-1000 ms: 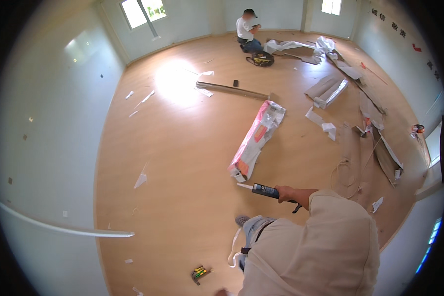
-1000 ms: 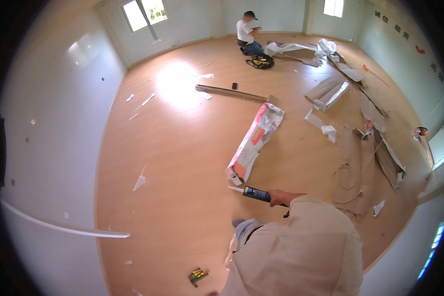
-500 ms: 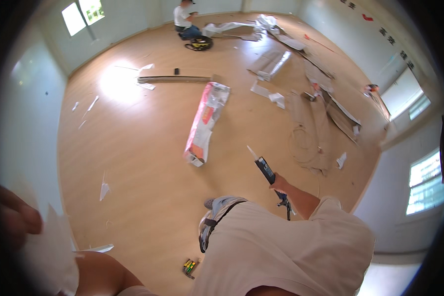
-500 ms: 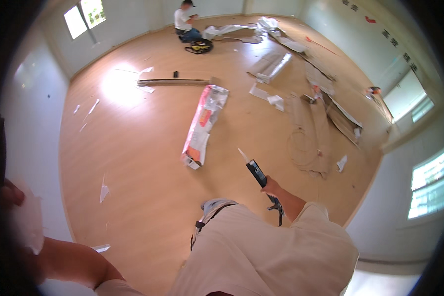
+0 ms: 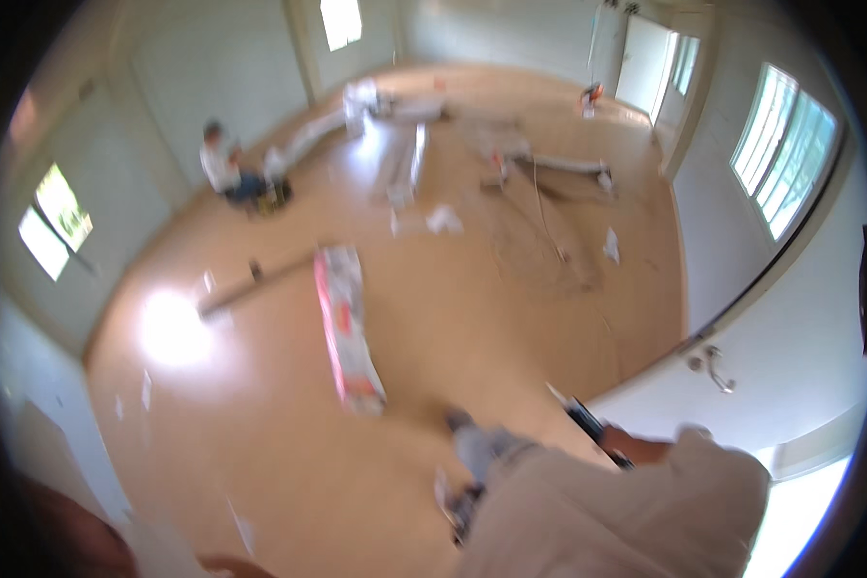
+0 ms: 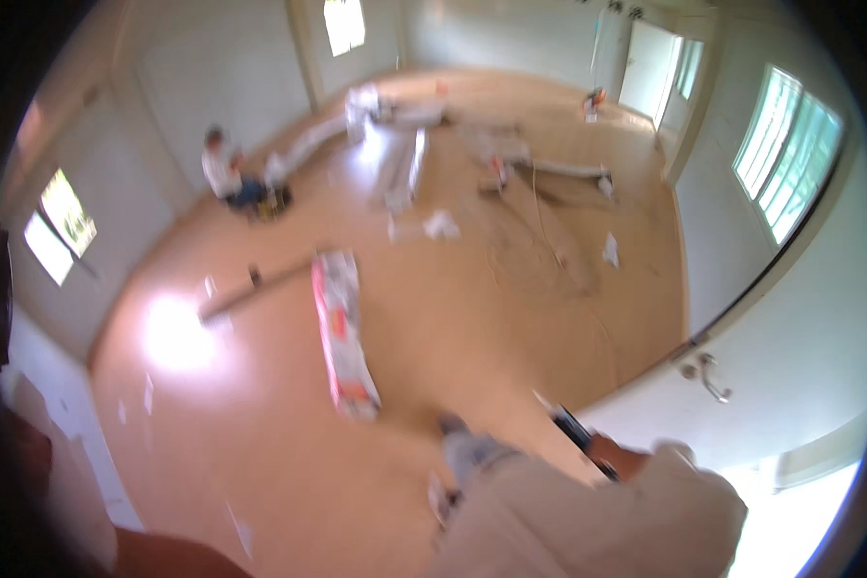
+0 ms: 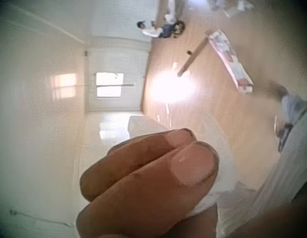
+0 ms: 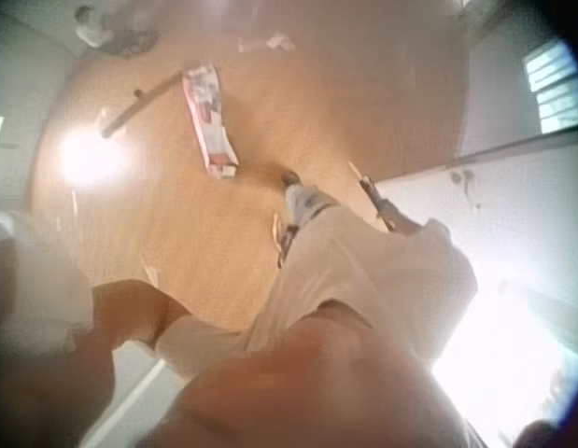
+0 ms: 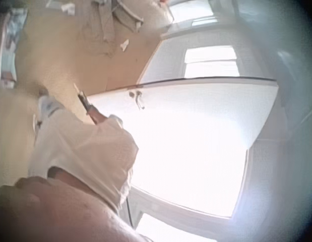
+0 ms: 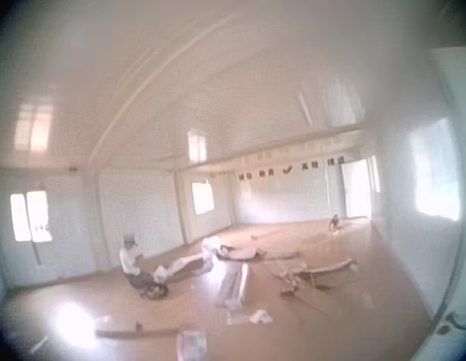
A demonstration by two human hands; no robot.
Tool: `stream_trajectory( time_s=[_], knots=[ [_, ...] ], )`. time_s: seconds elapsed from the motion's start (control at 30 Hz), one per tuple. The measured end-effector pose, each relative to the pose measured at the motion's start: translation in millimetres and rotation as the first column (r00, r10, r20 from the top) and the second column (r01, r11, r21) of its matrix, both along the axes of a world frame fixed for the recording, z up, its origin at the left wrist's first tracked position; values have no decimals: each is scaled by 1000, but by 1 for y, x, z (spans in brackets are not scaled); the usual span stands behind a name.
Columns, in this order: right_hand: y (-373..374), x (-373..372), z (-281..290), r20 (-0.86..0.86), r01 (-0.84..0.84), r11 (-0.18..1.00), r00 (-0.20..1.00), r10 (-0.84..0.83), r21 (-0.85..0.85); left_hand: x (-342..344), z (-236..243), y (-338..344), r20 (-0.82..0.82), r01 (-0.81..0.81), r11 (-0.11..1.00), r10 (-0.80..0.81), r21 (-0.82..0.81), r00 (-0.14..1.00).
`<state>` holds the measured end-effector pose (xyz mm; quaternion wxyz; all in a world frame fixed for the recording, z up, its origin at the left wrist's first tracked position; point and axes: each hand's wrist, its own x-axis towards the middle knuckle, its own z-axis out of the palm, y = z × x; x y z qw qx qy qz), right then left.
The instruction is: The person installs wooden baseboards along the bottom of a wall and window frame. They cut the wood pieces to size using shears, apply sealant with a caulking gun, and press the trim into place. The person also wipes the area with a cloth and moves around the room to reach different sections.
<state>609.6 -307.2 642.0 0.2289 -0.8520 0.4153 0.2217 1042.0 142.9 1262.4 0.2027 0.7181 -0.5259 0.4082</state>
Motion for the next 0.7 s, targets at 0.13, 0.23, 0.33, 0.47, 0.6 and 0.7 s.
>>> stream_trajectory(
  time_s=[0.13,0.23,0.33,0.47,0.6,0.7],
  knots=[
    [9,26,32,60,164,979,983,-172,118,33,20,-74,6,91,993,-92,80,996],
    [7,87,38,131,175,971,972,-197,161,59,40,-119,15,75,989,-78,131,997],
    [-13,146,59,151,156,968,971,-187,198,83,62,-151,-39,31,990,-26,141,999],
    [-52,170,55,129,182,959,969,-213,216,124,67,-206,19,61,988,-64,142,998],
    [-84,177,40,89,233,940,961,-261,249,149,70,-240,70,111,981,-123,160,990],
    [-73,183,16,38,229,927,967,-251,296,160,64,-250,98,137,974,-156,181,983]
  ],
)
